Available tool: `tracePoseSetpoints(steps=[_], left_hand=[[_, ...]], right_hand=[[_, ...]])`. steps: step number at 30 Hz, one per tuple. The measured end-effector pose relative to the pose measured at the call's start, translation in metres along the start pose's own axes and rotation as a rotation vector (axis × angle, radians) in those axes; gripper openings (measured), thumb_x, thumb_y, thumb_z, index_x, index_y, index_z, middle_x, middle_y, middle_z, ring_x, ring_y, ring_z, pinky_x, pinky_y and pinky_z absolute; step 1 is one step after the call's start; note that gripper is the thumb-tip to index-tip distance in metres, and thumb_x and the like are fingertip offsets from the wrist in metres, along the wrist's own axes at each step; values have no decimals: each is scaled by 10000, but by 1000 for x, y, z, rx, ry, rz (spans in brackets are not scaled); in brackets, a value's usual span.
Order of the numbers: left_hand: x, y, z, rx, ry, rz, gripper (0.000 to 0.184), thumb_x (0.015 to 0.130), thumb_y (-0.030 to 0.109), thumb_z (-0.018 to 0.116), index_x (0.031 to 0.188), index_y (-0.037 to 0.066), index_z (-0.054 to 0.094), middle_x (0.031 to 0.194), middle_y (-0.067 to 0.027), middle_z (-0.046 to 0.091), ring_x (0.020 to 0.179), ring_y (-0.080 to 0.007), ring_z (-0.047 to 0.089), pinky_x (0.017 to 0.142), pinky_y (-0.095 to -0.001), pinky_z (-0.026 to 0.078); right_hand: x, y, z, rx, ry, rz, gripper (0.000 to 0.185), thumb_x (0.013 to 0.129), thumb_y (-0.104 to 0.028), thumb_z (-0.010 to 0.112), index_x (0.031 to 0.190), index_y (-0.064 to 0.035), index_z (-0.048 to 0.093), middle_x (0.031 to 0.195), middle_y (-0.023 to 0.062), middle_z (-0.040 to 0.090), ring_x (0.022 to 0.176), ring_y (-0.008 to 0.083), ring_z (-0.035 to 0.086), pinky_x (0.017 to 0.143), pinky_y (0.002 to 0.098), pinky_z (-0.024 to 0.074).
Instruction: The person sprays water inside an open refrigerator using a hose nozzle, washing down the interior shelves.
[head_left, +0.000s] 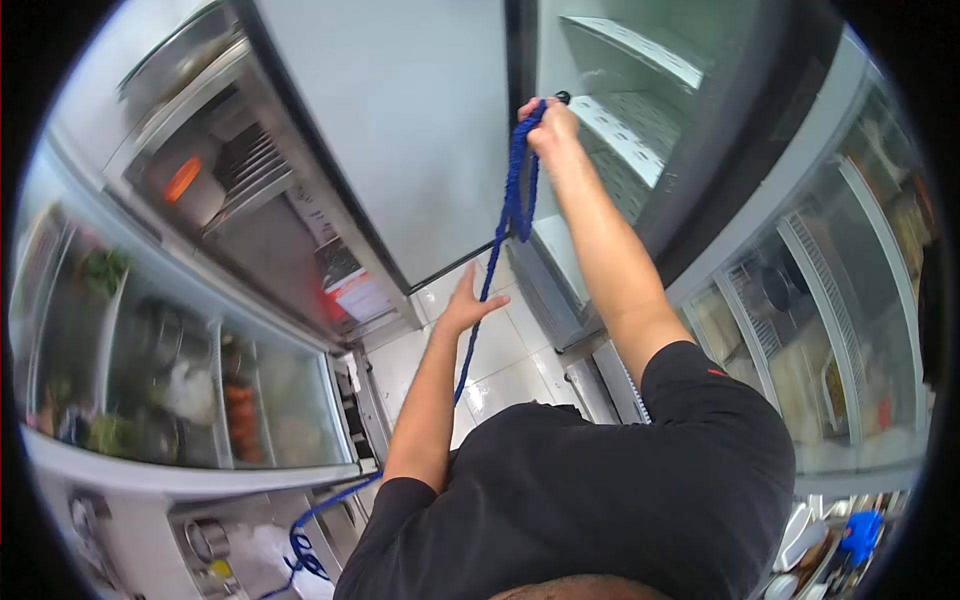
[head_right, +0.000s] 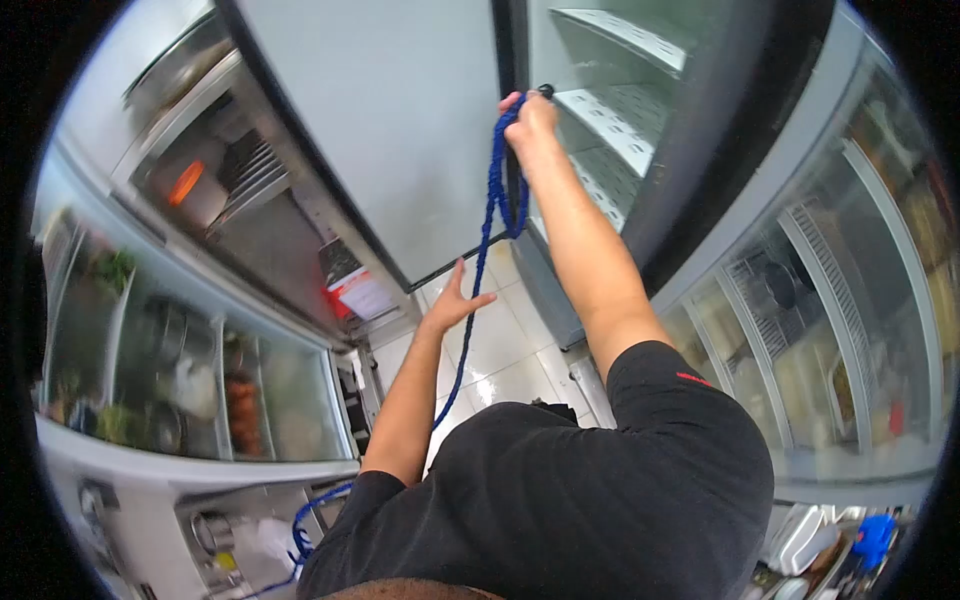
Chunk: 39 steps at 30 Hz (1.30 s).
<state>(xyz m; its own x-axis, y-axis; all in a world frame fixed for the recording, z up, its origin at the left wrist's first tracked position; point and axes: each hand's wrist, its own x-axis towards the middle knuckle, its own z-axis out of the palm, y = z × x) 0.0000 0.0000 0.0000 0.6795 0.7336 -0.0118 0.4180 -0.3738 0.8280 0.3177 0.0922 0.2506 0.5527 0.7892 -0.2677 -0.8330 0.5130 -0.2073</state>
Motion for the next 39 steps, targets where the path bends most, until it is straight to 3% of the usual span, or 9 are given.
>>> tracePoseSetpoints(steps=[1,2,5,6,9,13,18,22,39], left_hand=[[-7,-2,7,-166,-122,-32,1120,798,523,874,1613,14,299,1616,-203,406,1521,-321,353,1257,-407,255],[-16,-14,21,-276,-129,-12,718,912,433,799,1425,5,537,1340,-148,639,1287,-242,572,1129,-379,415],[43,-8,35,-420,-291,-106,363,1007,341,699,1192,37,625,1070,-55,677,1052,-155,609,970,-309,468],[38,9,56,-565,-260,-27,189,1039,264,637,1056,91,562,843,-6,571,784,-111,541,728,-282,471],[22,49,7,-924,-341,-247,192,1042,271,629,1022,111,526,785,8,522,670,-106,498,620,-277,436],[11,51,-63,-822,-253,-146,177,1036,271,664,1036,118,575,659,82,407,516,-52,367,471,-246,304],[13,30,-149,-677,-81,-111,196,1041,291,666,1121,113,654,686,107,438,532,-19,365,468,-224,277],[20,9,-195,-575,-65,-114,240,1043,327,660,1147,111,663,699,106,445,557,-20,372,491,-225,291],[11,-61,-183,-378,-171,-332,219,980,270,731,984,62,663,594,51,476,457,-56,403,421,-271,282]], right_hand=[[-16,6,-7,-7,9,-49,86,1087,-169,496,1056,-88,499,827,86,585,623,201,592,531,398,547],[-30,11,-14,-42,-7,-97,109,1088,-165,496,1040,-67,498,824,87,577,622,194,581,539,387,544],[4,-33,-3,-83,37,-149,153,1095,-181,500,1030,-43,518,858,101,583,626,210,574,555,400,549],[7,-49,-11,-148,33,-187,171,1097,-193,499,1039,-34,523,855,108,590,638,217,581,571,400,558],[21,-68,-28,-443,-68,-211,218,1099,-231,504,1127,-18,534,911,152,668,732,247,664,641,439,608],[12,-101,-39,-1533,20,-423,298,1059,-234,551,1196,30,535,847,161,706,619,253,707,530,379,594],[17,-120,-40,-1787,356,-787,387,1022,-318,609,1207,22,613,729,111,697,623,237,703,538,427,560],[9,-105,-35,-1605,330,-758,346,1020,-350,639,1133,-24,609,666,42,624,485,136,549,421,324,416],[-59,-97,-39,-953,305,-595,221,1034,-282,620,1030,-84,522,759,10,497,537,82,400,430,265,346]])
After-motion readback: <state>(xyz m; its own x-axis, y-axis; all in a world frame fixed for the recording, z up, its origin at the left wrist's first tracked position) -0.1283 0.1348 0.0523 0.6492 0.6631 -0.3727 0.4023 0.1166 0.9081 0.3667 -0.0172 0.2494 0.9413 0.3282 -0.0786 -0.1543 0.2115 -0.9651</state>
